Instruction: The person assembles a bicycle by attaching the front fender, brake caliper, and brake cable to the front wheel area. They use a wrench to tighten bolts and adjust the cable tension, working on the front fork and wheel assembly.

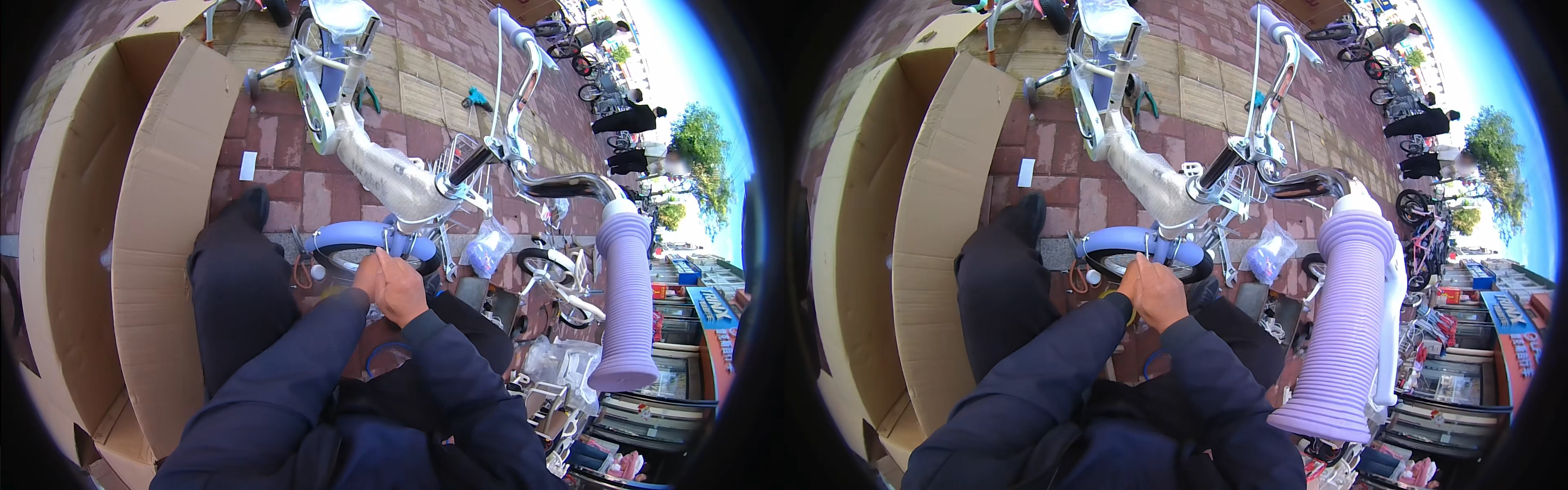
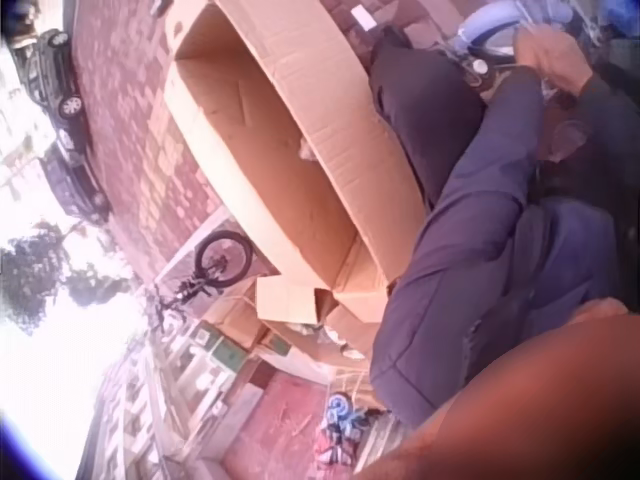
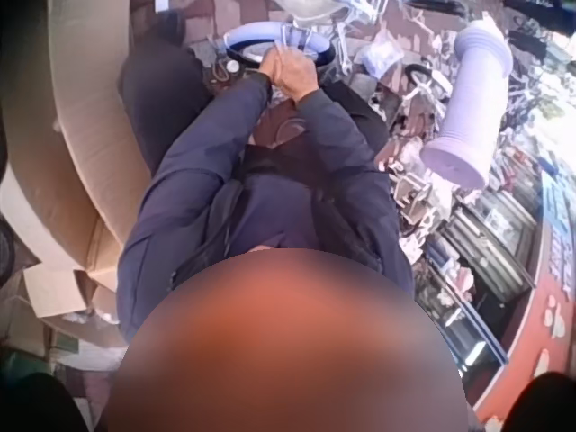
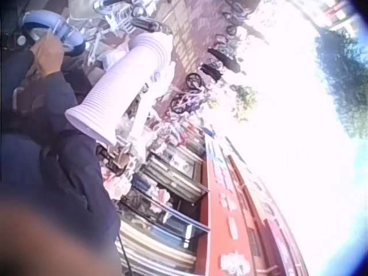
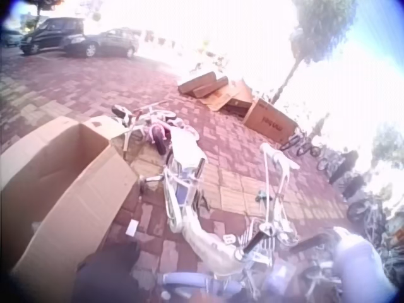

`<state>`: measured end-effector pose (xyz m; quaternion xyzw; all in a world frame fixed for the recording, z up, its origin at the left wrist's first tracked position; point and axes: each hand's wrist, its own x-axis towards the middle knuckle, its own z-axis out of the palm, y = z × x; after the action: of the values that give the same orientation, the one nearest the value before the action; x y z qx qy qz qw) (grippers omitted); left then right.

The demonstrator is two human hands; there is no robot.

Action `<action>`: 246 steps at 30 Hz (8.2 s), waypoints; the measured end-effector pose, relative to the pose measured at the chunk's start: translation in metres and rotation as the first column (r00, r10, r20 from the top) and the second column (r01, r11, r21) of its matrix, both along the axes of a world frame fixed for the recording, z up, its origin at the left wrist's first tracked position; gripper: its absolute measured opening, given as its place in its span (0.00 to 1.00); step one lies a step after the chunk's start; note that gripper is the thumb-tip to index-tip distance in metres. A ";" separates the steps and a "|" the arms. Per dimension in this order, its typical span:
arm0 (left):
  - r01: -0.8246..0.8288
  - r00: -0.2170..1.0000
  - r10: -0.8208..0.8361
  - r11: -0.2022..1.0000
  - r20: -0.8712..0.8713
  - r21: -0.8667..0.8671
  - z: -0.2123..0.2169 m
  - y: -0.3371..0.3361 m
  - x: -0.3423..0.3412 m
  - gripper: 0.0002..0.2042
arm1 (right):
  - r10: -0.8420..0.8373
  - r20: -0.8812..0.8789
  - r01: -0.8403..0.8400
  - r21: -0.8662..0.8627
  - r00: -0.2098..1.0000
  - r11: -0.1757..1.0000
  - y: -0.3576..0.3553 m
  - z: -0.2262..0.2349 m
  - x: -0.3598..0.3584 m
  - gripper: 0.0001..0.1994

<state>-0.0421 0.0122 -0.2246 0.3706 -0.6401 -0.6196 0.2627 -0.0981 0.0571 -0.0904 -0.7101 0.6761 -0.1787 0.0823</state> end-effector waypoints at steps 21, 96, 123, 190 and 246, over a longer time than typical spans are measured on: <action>-0.067 0.995 0.062 0.996 -0.075 -0.063 0.011 0.004 -0.002 0.13 | -0.084 0.042 0.081 0.060 0.996 0.995 -0.027 0.023 -0.007 0.15; 0.013 0.999 -0.007 0.993 0.053 -0.116 -0.005 0.001 -0.011 0.16 | -0.068 -0.087 0.085 0.215 0.994 0.973 -0.041 0.036 -0.008 0.12; -0.073 0.991 0.101 0.956 0.084 -0.285 0.005 0.003 -0.013 0.11 | -0.060 -0.179 0.111 0.288 0.982 0.951 -0.085 0.035 -0.017 0.12; -0.101 0.992 0.086 0.981 0.092 0.168 0.002 0.000 -0.006 0.19 | 0.010 -0.019 -0.011 -0.040 1.000 0.999 -0.001 -0.001 -0.001 0.15; -0.063 0.995 0.063 0.998 0.072 -0.004 0.025 -0.002 0.001 0.15 | -0.167 0.149 0.180 -0.081 0.975 0.980 -0.001 -0.003 -0.001 0.18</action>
<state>-0.0410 0.0106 -0.1998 0.4127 -0.6376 -0.5967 0.2590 -0.0993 0.0565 -0.0931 -0.6368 0.7189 -0.2666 0.0806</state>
